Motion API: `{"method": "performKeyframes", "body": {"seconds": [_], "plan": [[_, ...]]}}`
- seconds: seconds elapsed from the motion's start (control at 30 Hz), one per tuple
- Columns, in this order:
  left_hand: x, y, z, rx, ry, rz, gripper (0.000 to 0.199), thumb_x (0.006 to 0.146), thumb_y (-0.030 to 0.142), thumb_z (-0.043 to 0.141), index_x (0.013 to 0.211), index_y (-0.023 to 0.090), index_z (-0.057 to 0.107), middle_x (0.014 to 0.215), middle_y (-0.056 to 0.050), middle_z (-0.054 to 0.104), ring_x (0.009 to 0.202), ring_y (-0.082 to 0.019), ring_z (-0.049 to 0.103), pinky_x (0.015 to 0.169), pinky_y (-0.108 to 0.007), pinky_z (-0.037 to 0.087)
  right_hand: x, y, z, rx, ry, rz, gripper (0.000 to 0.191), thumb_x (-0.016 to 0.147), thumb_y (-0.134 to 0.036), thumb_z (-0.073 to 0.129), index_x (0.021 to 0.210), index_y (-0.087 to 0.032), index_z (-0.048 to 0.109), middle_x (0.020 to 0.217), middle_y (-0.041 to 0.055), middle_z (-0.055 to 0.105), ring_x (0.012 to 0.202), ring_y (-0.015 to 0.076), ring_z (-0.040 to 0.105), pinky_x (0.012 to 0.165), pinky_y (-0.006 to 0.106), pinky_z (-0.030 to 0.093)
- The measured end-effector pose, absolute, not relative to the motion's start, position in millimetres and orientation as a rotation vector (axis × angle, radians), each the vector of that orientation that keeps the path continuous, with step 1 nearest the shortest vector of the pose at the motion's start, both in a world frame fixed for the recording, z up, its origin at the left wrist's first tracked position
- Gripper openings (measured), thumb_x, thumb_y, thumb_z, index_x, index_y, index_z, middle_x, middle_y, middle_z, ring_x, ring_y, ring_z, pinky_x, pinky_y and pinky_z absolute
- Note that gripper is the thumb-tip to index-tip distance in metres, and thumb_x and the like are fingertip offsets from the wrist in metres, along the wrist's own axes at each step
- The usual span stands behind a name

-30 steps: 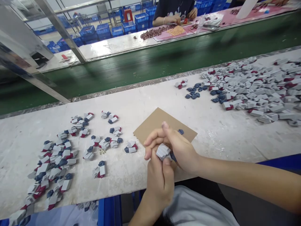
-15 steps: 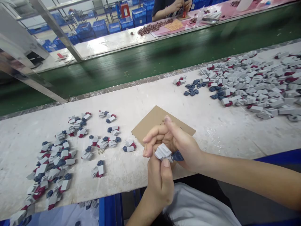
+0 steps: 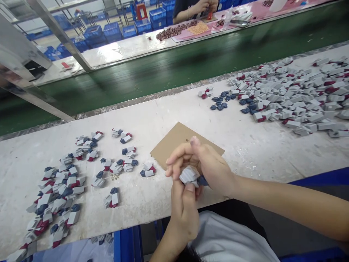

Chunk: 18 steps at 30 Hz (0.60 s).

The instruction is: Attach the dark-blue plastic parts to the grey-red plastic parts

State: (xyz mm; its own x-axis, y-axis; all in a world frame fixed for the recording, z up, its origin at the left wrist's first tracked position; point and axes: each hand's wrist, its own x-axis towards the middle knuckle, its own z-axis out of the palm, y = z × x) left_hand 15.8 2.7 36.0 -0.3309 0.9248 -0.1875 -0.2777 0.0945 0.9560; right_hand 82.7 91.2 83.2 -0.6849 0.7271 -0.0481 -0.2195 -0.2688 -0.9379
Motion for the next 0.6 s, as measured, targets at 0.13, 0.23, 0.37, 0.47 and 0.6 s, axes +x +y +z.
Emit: {"method": "performKeyframes", "body": {"seconds": [0.13, 0.23, 0.37, 0.47, 0.6], "plan": [[21.8, 13.8, 40.1, 0.445, 1.156, 1.508, 0.02, 0.084, 0.04, 0.041, 0.096, 0.024, 0.044, 0.063, 0.004, 0.051, 0.045, -0.008, 0.04, 0.041, -0.019, 0.033, 77.8, 92.0, 77.8, -0.785, -1.325, 1.758, 0.053, 0.088, -0.059, 0.03, 0.078, -0.018, 0.063, 0.078, 0.0035, 0.065, 0.08, 0.0152, 0.063, 0.075, 0.028, 0.048], [24.4, 24.6, 38.2, 0.453, 1.271, 1.584, 0.028, 0.081, 0.049, 0.046, 0.089, 0.022, 0.045, 0.066, 0.004, 0.052, 0.047, -0.007, 0.044, 0.041, -0.018, 0.035, 71.1, 92.3, 71.5, -0.815, -1.401, 1.548, 0.052, 0.089, -0.057, 0.029, 0.08, -0.019, 0.063, 0.085, 0.0034, 0.065, 0.086, 0.0154, 0.061, 0.08, 0.029, 0.046], [24.1, 33.1, 35.6, 0.606, 1.406, 1.631, 0.027, 0.079, 0.045, 0.055, 0.086, 0.021, 0.044, 0.07, 0.004, 0.053, 0.06, -0.008, 0.052, 0.054, -0.019, 0.043, 69.2, 92.5, 64.2, -0.79, -1.437, 1.471, 0.054, 0.091, -0.055, 0.022, 0.086, -0.02, 0.063, 0.089, 0.0045, 0.064, 0.09, 0.0169, 0.058, 0.085, 0.031, 0.043], [24.0, 34.8, 37.3, 0.504, 1.331, 1.653, 0.021, 0.083, 0.04, 0.052, 0.08, 0.023, 0.039, 0.061, 0.008, 0.042, 0.048, -0.004, 0.039, 0.045, -0.017, 0.033, 76.4, 92.3, 61.5, -0.778, -1.266, 1.517, 0.054, 0.091, -0.054, 0.019, 0.093, -0.021, 0.061, 0.09, 0.0044, 0.062, 0.089, 0.0173, 0.057, 0.083, 0.031, 0.043], [26.9, 35.9, 41.8, 0.451, 1.261, 1.616, 0.015, 0.088, 0.031, 0.045, 0.079, 0.025, 0.036, 0.056, 0.008, 0.037, 0.045, -0.004, 0.032, 0.043, -0.018, 0.025, 90.3, 91.1, 56.5, -0.748, -1.031, 1.518, 0.045, 0.089, -0.055, 0.029, 0.092, -0.024, 0.061, 0.081, 0.0022, 0.058, 0.078, 0.0151, 0.053, 0.071, 0.027, 0.043]]}}
